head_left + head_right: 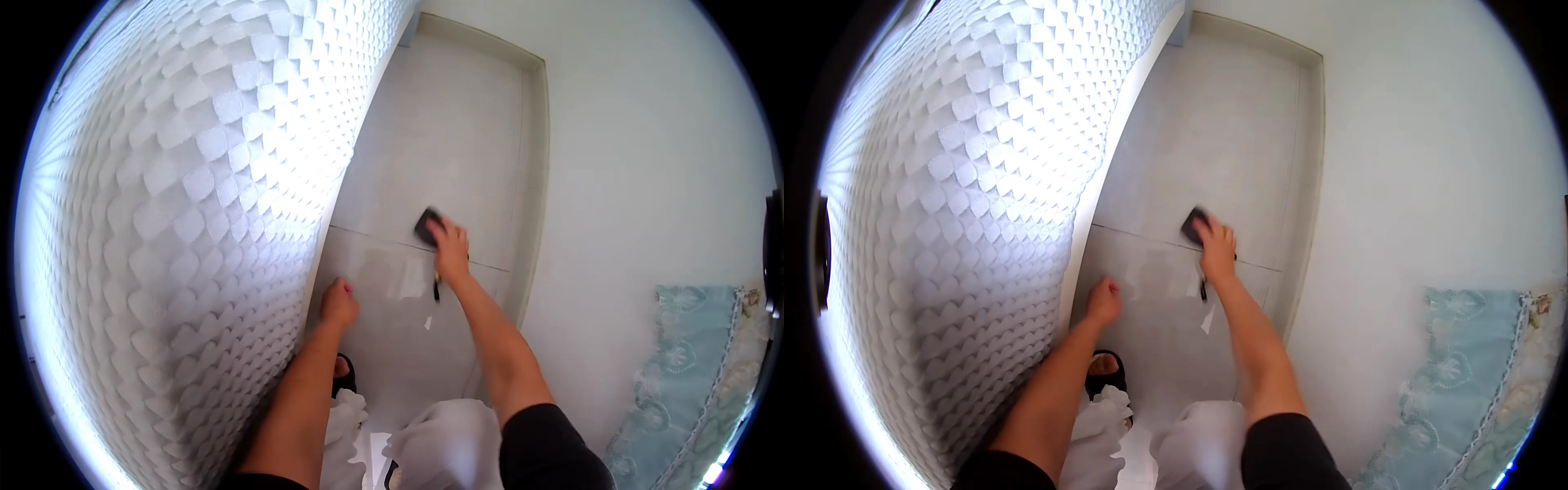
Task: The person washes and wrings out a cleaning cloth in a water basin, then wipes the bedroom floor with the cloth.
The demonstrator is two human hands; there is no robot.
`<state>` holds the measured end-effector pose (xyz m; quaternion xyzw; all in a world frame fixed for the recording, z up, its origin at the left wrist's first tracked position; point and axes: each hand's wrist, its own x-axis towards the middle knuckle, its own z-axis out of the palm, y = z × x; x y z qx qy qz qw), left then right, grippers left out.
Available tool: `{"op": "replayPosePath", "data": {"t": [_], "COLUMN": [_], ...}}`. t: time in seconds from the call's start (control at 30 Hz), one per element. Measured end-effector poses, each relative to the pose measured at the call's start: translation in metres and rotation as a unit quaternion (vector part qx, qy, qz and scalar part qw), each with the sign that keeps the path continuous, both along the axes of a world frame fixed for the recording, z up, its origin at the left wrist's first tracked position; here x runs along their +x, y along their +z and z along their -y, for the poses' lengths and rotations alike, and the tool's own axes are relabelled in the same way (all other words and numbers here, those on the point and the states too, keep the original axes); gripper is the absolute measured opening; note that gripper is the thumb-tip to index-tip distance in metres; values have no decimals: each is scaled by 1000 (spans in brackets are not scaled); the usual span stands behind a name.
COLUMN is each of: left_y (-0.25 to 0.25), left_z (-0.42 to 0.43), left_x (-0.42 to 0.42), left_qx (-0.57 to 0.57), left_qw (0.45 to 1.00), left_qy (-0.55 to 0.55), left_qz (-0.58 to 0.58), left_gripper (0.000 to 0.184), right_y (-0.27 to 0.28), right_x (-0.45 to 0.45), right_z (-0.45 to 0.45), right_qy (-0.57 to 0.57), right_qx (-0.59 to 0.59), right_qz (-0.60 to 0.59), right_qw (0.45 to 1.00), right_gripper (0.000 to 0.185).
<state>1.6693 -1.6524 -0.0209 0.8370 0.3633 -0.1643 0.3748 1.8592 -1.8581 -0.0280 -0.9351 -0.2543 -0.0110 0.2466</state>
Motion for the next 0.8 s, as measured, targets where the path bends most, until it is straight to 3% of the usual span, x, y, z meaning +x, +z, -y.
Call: {"op": "replayPosePath", "data": {"t": [0.03, 0.13, 0.2, 0.3, 0.37, 0.43, 0.47, 0.5, 0.63, 0.73, 0.8], "left_y": [-7, -8, 1, 21, 26, 26, 25, 23, 6, 16, 21], "left_z": [2, 2, 6, 11, 15, 16, 17, 16, 10, 8, 6], "left_x": [-6, -15, -12, -7, -8, -13, -14, -15, -32, -23, -16], "left_qx": [18, 16, -4, -17, -12, -16, -17, -10, 45, 44, 38], "left_qw": [1000, 1000, 999, 999, 998, 998, 998, 998, 997, 998, 998], "left_qy": [5, -14, -22, -20, -10, 3, 10, 17, 21, 36, 45], "left_qz": [13, -6, -23, -39, -56, -57, -57, -65, -54, -17, 2], "left_gripper": [13, 13, 14, 14, 13, 15, 17, 18, 23, 21, 20], "right_y": [-9, -15, -20, -12, -21, 2, 2, -13, -18, -16, 1], "right_x": [12, -25, -84, -94, -56, -18, -9, -2, -61, -125, -131], "right_z": [-25, -64, -42, 5, -6, -50, -77, -103, -116, -40, 16], "right_qy": [-53, 98, 270, 446, 398, 150, 39, 2, 282, 462, 560], "right_qx": [7, -30, -52, -42, -127, -69, -6, -9, -109, -109, -112], "right_qz": [-8, -27, 42, -56, 29, -58, -34, -24, 17, 27, -32], "right_qw": [999, 994, 961, 893, 908, 985, 999, 1000, 953, 880, 820], "right_gripper": [55, 48, 41, 39, 44, 54, 54, 55, 51, 45, 42]}}
